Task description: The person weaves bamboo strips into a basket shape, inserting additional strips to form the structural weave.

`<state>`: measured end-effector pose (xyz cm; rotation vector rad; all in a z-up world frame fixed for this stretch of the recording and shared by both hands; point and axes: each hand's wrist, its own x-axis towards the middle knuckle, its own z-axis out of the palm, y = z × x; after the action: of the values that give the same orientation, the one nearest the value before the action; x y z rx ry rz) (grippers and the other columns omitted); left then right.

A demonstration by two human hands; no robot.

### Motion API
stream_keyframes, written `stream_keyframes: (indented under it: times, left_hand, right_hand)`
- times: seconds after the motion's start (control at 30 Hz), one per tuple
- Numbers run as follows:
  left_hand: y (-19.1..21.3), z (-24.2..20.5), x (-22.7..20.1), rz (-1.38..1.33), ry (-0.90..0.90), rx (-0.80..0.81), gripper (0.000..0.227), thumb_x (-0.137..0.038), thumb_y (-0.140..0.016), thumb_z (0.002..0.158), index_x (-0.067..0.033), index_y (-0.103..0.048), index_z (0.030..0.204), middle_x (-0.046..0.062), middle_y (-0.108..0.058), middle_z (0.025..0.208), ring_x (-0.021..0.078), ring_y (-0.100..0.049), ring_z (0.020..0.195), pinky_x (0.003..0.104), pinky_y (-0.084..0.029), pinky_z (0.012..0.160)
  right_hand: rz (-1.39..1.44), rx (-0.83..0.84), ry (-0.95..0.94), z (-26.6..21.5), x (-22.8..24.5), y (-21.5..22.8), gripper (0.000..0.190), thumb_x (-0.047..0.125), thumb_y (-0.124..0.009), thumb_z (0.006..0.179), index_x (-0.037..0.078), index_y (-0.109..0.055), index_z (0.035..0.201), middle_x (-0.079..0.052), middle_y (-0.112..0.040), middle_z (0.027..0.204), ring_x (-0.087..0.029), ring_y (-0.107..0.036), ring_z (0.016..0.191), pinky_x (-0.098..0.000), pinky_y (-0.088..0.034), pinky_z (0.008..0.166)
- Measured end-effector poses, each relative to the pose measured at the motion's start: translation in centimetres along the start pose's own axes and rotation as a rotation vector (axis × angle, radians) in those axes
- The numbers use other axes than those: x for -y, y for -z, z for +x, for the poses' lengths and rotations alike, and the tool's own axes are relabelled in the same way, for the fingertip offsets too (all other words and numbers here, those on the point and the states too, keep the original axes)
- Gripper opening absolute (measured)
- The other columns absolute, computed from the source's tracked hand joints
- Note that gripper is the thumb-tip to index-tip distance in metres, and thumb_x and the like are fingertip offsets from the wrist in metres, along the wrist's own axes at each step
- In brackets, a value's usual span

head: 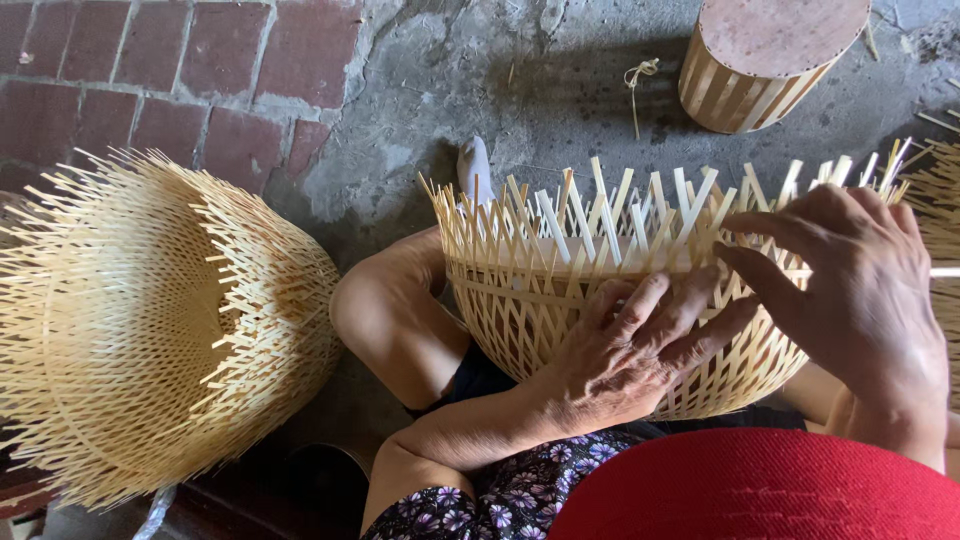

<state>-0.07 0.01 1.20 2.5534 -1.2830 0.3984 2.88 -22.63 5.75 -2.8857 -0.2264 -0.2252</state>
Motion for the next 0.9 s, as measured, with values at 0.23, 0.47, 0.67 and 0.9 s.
stream_keyframes:
  times: [0.23,0.47,0.67,0.9]
  left_hand:
    - [0.1,-0.1,-0.1,0.035,-0.004,0.026,0.057,-0.034,-0.054,0.113,-0.0218,-0.037,0.166,0.012,-0.021,0.174,0.0347,-0.004,0.162,0.052,-0.029,0.130]
    - [-0.3,0.0,0.0,-0.017,-0.001,-0.043,0.058,-0.042,-0.054,0.115,-0.0213,-0.037,0.166,0.013,-0.026,0.171,0.0323,-0.011,0.159,0.052,-0.029,0.130]
    - [0.9,0.5,0.1,0.074,-0.014,0.109,0.059,-0.039,-0.053,0.116,-0.0187,-0.037,0.169,0.009,-0.032,0.170,0.0251,-0.026,0.147,0.044,-0.031,0.126]
    - [0.6,0.4,0.0,0.071,0.009,-0.005,0.060,-0.043,-0.053,0.112,-0.0214,-0.033,0.165,0.021,-0.031,0.163,0.0314,-0.030,0.151,0.047,-0.032,0.126]
  right_hand:
    - [0.028,0.017,0.093,-0.7,-2.2,-0.7,0.032,0.041,-0.070,0.093,0.019,-0.077,0.115,-0.002,-0.072,0.102,-0.017,-0.065,0.093,-0.0369,-0.048,0.087]
    - [1.066,0.030,0.028,-0.6,-4.5,-3.9,0.012,0.023,-0.073,0.097,0.013,-0.071,0.103,-0.003,-0.072,0.098,-0.009,-0.068,0.084,-0.0255,-0.060,0.072]
    - [0.363,-0.011,-0.029,-0.9,-2.1,-2.6,0.039,0.026,-0.080,0.089,0.010,-0.071,0.123,-0.005,-0.065,0.094,-0.016,-0.060,0.082,-0.0322,-0.053,0.073]
    - [-0.067,0.020,0.168,1.3,0.2,0.4,0.038,0.049,-0.068,0.090,0.023,-0.076,0.117,-0.002,-0.066,0.091,-0.020,-0.056,0.086,-0.0363,-0.041,0.086]
